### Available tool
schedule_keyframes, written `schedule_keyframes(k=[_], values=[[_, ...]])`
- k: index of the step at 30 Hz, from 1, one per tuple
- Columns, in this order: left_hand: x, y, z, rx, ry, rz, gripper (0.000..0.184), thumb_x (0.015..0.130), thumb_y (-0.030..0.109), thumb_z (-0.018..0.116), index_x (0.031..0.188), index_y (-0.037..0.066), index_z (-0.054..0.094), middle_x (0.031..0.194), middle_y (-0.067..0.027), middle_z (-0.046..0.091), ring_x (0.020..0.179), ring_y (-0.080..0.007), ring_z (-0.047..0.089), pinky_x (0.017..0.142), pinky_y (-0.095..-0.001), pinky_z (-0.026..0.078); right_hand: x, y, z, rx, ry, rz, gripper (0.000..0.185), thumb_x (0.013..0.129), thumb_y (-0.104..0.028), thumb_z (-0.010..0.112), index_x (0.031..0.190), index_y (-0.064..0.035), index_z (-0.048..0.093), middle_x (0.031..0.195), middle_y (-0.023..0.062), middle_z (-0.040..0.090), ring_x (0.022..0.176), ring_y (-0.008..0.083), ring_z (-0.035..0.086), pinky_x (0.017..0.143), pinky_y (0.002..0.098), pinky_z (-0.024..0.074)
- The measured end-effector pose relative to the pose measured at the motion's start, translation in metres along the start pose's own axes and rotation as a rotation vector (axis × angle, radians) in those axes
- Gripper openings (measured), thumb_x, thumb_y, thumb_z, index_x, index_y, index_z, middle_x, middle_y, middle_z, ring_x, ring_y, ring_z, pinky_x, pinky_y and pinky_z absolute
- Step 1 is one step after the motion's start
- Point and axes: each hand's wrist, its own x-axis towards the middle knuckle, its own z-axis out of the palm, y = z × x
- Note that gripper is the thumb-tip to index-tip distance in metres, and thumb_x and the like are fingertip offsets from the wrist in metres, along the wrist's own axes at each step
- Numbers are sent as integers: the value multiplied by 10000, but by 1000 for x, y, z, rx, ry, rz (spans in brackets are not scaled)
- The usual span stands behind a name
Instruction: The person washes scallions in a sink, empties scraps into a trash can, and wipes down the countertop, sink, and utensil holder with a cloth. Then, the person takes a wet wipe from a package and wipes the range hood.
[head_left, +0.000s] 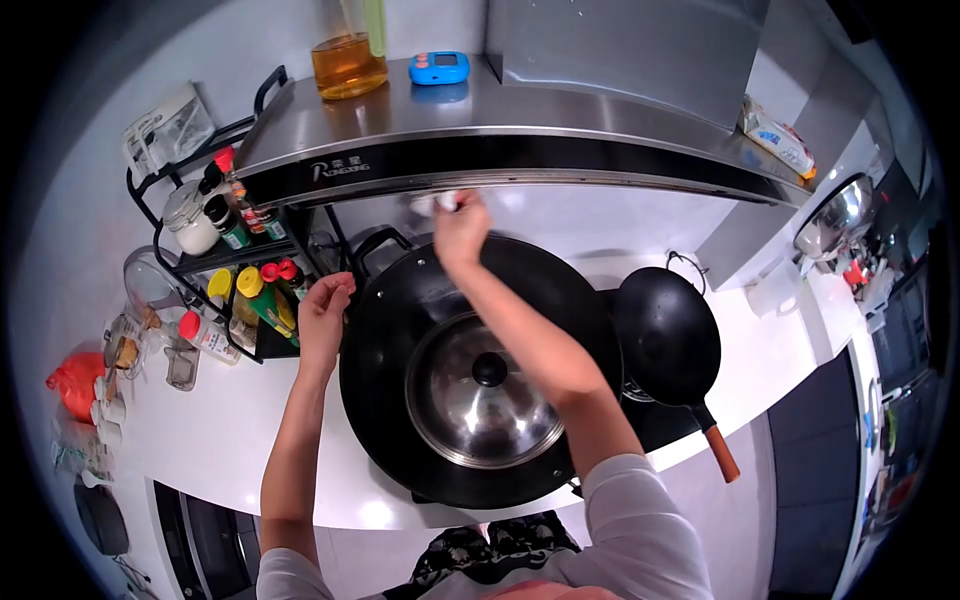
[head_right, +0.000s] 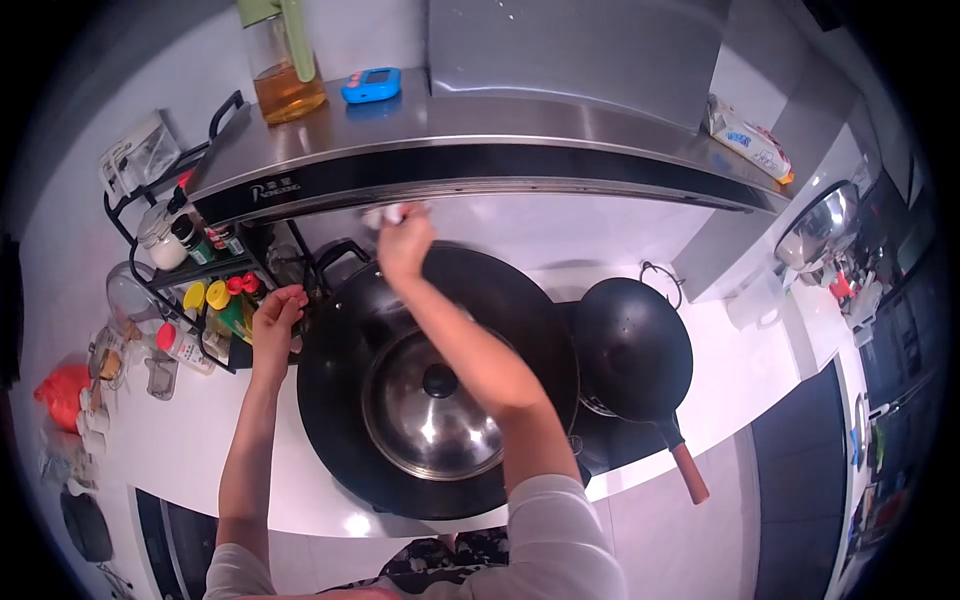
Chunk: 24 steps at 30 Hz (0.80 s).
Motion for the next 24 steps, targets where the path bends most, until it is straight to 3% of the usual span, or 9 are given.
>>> schedule_keyframes(k=[3, 4, 10, 11, 13, 15, 17, 21, 24], values=[[-2, 2, -7, -33, 4, -1, 204, 923, 123, 533, 1091, 30, 603, 1003, -32, 634, 972, -105, 582, 835, -231, 424, -26, -38, 22, 219, -106, 248, 183, 695, -39, 726, 766, 2, 562, 647, 134, 594, 614, 255, 596, 640, 342, 472], [-3, 6, -5, -38, 6, -7, 207, 923, 125, 534, 1093, 28, 602, 1006, -35, 636, 975, -107, 584, 837, -232, 425, -27, -42, 22, 242, -109, 316, 193, 708, -42, 734, 792, -1, 565, 670, 92, 594, 628, 197, 575, 650, 324, 473], [-2, 5, 1, -71, -34, -24, 220, 925, 135, 537, 1104, 25, 602, 1012, -49, 642, 980, -126, 596, 841, -236, 432, 46, 23, -72, 321, 79, 221, 164, 753, -33, 701, 837, -27, 560, 793, 57, 598, 722, 131, 543, 660, 298, 467], [1, 1, 4, -84, -43, -25, 220, 925, 137, 537, 1104, 26, 603, 1011, -50, 642, 981, -129, 598, 839, -236, 433, 71, 45, -96, 252, 184, 207, 213, 715, 40, 717, 836, -32, 556, 794, 47, 591, 704, 122, 537, 650, 274, 469], [1, -6, 8, -92, -67, -15, 215, 924, 134, 537, 1099, 30, 606, 1003, -48, 643, 963, -130, 603, 818, -235, 442, 113, 80, -146, 47, 286, 23, 216, 707, 27, 735, 823, -14, 557, 774, 51, 597, 677, 111, 532, 620, 253, 469], [-1, -6, 11, -91, -77, -19, 213, 923, 132, 536, 1096, 29, 607, 1000, -47, 644, 954, -129, 605, 808, -235, 447, 139, 93, -177, 0, 392, 47, 214, 705, 26, 740, 817, -3, 560, 767, 53, 597, 664, 117, 537, 608, 257, 475], [-5, -1, 9, -84, -85, -22, 210, 924, 120, 529, 1096, 29, 606, 1005, -48, 645, 951, -128, 607, 804, -237, 451, 135, 65, -178, 17, 444, 205, 219, 706, 41, 736, 804, -6, 545, 760, 53, 597, 663, 122, 545, 612, 257, 478], [-11, -2, -6, -89, -68, -31, 215, 929, 120, 520, 1107, 29, 601, 1019, -54, 645, 960, -128, 609, 805, -237, 450, 104, 76, -121, 157, 369, 208, 217, 747, 130, 628, 801, -27, 489, 829, 74, 579, 736, 151, 574, 666, 272, 514], [-17, -1, -23, -84, -32, -45, 215, 931, 118, 516, 1106, 27, 600, 1024, -56, 644, 960, -122, 605, 806, -231, 448, 55, 27, -57, 465, 263, 402, 231, 764, 165, 545, 854, -31, 462, 889, 93, 555, 771, 166, 580, 743, 298, 544]])
